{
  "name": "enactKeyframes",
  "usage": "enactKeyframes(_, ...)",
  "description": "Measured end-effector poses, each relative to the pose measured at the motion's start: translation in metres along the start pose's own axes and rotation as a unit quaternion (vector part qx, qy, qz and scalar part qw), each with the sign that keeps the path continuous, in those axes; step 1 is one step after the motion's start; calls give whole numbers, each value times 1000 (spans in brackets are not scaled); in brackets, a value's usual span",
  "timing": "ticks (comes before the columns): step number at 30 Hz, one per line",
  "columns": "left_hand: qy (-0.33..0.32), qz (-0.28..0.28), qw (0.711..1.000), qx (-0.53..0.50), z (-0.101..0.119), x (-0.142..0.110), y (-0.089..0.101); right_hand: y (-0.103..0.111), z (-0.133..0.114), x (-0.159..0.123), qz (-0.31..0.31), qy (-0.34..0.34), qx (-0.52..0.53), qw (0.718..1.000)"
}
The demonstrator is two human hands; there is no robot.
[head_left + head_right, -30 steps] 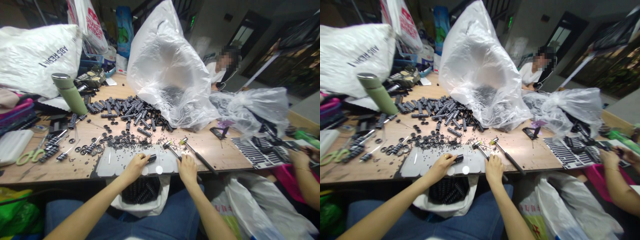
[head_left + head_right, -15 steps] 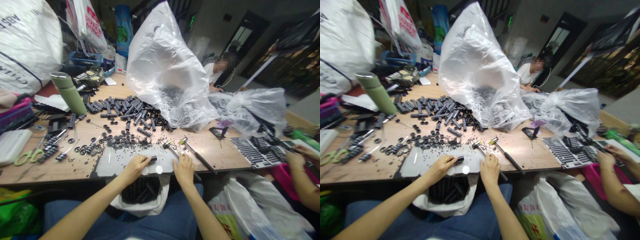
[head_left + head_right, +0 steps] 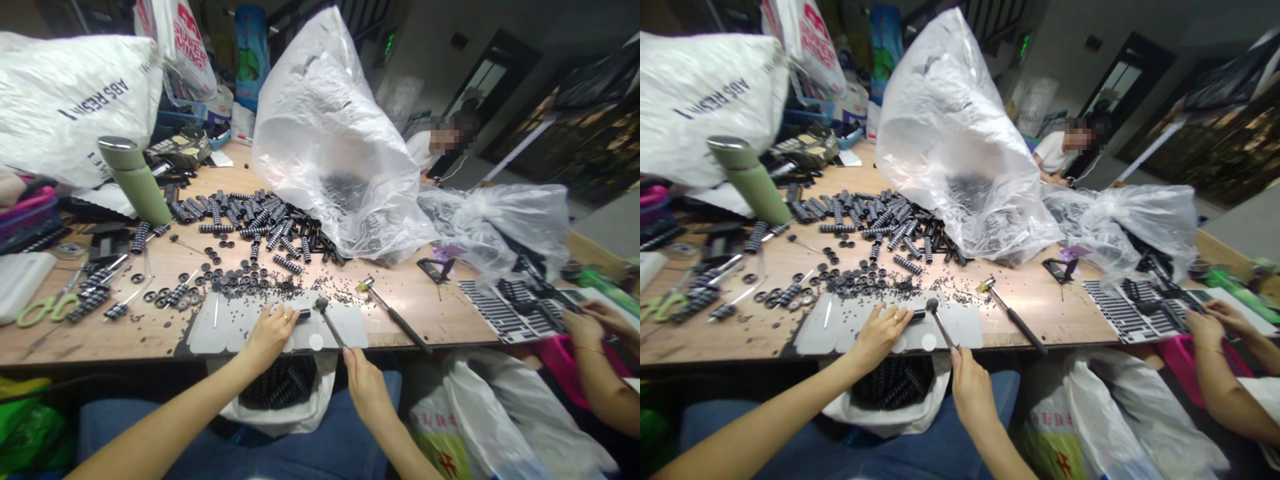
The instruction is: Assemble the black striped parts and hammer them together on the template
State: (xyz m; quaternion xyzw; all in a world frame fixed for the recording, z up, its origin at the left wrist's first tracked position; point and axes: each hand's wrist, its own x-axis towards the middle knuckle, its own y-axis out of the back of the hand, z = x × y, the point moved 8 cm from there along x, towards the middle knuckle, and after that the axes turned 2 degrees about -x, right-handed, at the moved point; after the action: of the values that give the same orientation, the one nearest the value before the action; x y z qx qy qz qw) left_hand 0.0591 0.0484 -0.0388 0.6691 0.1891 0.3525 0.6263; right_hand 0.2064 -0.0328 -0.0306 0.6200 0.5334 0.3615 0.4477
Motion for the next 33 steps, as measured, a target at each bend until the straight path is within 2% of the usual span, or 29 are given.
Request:
enactKeyframes(4,31,16,999,-38,18,-3,-6,33,-33,-2,52,39,99,993)
enactKeyframes(7,51,-1,996,-74,24,-5,-12,44,-61,-8,63,84,151,983)
enactKeyframes(9,54,-12,995,-88,24,-7,-16,37,-74,-9,66,112,148,980)
enactKeyframes(12,42,-16,994,-95,22,-8,-22,5,-79,-7,29,120,49,991)
enactKeyframes(14,38,-10,994,-100,18,-5,-25,-16,-76,-3,-13,110,-25,993)
enactKeyframes(16,32,10,993,-115,14,1,-23,-23,-72,0,-32,104,-39,993)
enactKeyframes(20,84,23,984,-156,1,5,-12,-1,-49,15,14,70,-13,997)
enactKeyframes(24,87,5,980,-180,-3,2,6,12,0,41,59,3,-87,994)
enactKeyframes(26,116,37,976,-181,-26,13,21,9,22,52,74,-14,-124,990)
enactKeyframes(29,251,98,955,-127,-99,49,37,3,38,64,121,-2,-163,979)
enactKeyframes(31,303,109,940,-110,-142,79,35,4,37,73,157,20,-164,974)
enactKeyframes(33,324,102,934,-110,-172,105,24,6,28,87,177,52,-133,974)
